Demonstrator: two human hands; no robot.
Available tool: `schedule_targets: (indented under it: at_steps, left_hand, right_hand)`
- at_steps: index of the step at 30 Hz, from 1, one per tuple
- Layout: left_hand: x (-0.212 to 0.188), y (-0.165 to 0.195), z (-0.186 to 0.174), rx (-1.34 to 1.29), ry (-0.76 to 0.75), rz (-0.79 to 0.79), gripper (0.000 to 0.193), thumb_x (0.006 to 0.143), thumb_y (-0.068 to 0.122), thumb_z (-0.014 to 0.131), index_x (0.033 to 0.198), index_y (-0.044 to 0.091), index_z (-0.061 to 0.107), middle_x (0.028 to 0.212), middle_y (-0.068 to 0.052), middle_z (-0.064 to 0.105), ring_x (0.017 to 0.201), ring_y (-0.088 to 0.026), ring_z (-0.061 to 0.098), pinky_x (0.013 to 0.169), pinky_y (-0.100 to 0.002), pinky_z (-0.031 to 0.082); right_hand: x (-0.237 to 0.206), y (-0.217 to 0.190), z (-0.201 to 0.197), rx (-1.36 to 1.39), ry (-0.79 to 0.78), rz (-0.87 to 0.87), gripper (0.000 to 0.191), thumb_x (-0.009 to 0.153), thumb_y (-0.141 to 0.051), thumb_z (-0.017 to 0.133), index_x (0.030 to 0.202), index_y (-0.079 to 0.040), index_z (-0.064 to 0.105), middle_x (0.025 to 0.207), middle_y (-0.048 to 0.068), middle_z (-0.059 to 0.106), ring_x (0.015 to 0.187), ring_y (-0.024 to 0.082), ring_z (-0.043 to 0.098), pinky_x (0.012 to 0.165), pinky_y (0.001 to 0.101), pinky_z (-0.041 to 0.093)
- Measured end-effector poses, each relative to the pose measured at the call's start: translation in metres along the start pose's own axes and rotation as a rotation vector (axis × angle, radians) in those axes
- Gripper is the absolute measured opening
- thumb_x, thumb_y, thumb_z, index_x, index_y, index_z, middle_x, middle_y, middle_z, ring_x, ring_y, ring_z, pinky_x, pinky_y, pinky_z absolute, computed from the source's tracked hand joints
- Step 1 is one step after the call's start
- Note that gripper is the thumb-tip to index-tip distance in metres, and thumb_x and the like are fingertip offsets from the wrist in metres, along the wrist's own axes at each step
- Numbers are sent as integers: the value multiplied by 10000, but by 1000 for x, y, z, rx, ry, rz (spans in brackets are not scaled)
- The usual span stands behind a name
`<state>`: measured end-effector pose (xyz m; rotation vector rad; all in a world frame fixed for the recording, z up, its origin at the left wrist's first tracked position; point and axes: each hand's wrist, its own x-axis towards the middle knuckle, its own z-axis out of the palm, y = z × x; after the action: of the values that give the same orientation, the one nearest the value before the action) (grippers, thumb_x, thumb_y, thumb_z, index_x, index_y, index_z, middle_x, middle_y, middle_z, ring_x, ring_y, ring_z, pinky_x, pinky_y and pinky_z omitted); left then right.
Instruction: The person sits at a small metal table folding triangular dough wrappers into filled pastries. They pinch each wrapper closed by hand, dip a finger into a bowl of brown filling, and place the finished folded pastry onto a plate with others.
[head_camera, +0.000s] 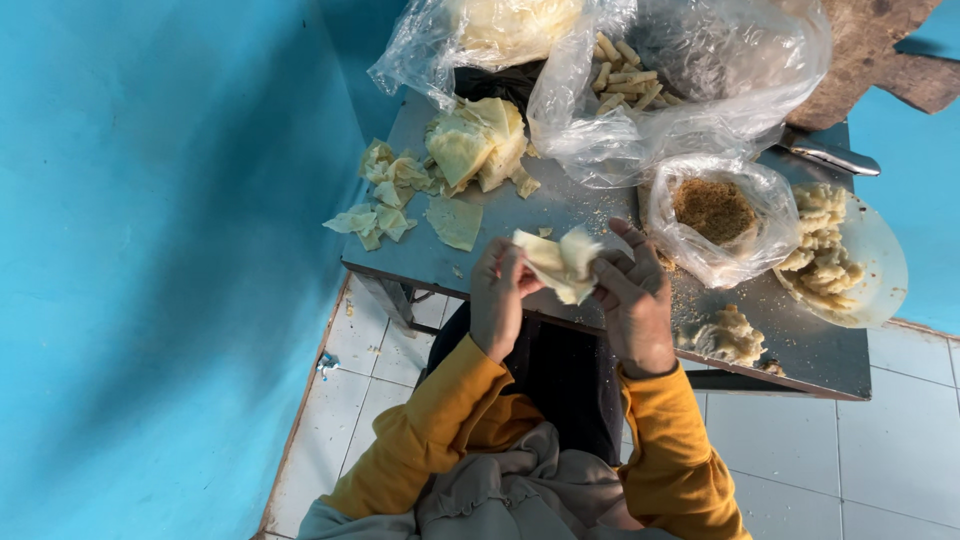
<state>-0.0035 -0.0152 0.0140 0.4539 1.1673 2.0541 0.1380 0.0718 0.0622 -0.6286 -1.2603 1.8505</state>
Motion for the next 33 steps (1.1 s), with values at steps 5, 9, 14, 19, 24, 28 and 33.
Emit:
schedule_targets:
  at_steps: [5, 9, 14, 19, 24, 28, 33]
  left_hand:
    - [27, 14, -16, 338, 145, 386, 195, 1144, 162, 510, 988, 54, 554, 851, -38, 578, 704, -151, 552, 606, -333, 493]
    - [41, 43, -36, 939, 89, 489, 244, 1078, 153, 557, 1287, 38, 505, 974, -83, 696, 877, -280, 743, 720, -348, 509]
    - [16, 57, -29, 1214, 45, 918, 450, 990, 122, 644, 1420, 52, 529, 1294, -156, 580, 1236, -319, 521, 1051, -476, 410]
    - [-28, 48, -24, 1227, -567, 918, 333, 880, 335, 809, 1121, 149, 673, 1251, -58, 566, 1259, -304, 466, 1090, -562, 309]
    - [-21, 35, -22, 1224, -631, 947, 298, 846, 308, 825, 1053, 160, 670, 1264, -13, 584, 1282, -262, 478, 1149, -506, 343]
    - [-20, 28, -24, 1228, -659, 966, 300, 863, 296, 828, 1070, 146, 672, 1236, 8, 591, 1263, -238, 499, 1137, -460, 382]
    - [-17, 33, -37, 1256, -606, 1009, 309, 871, 292, 825, 1083, 106, 698, 1186, -15, 617, 1224, -244, 534, 1115, -454, 427]
  right_hand:
    - [6, -13, -24, -4, 18, -187, 563, 979, 92, 639, 1494, 80, 413, 1037, 147, 707, 913, 181, 703, 847, 282, 614]
    - [4, -46, -26, -878, -15, -658, 494, 1095, 57, 616, 1523, -15, 380, 1054, 143, 752, 1002, 222, 771, 916, 325, 659]
    - [-20, -30, 6, -1379, -327, -882, 585, 971, -8, 721, 1460, -5, 399, 1157, 179, 756, 960, 283, 736, 801, 368, 607]
    - [-71, -26, -23, -1468, -185, -719, 406, 839, 94, 642, 1220, -44, 650, 1196, 119, 739, 1055, 261, 681, 934, 404, 551]
    - [-107, -39, -77, -1809, 365, -545, 668, 800, 184, 552, 1266, -245, 768, 1168, -5, 641, 1045, 238, 498, 983, 404, 382]
    - [-116, -35, -102, -2023, 381, -465, 713, 762, 117, 614, 1338, -275, 767, 1126, -5, 551, 1126, 246, 454, 1078, 435, 322]
    - [-111, -18, -109, -1876, 354, -406, 719, 780, 139, 583, 1346, -259, 781, 1012, -14, 529, 1067, 240, 441, 1033, 416, 317]
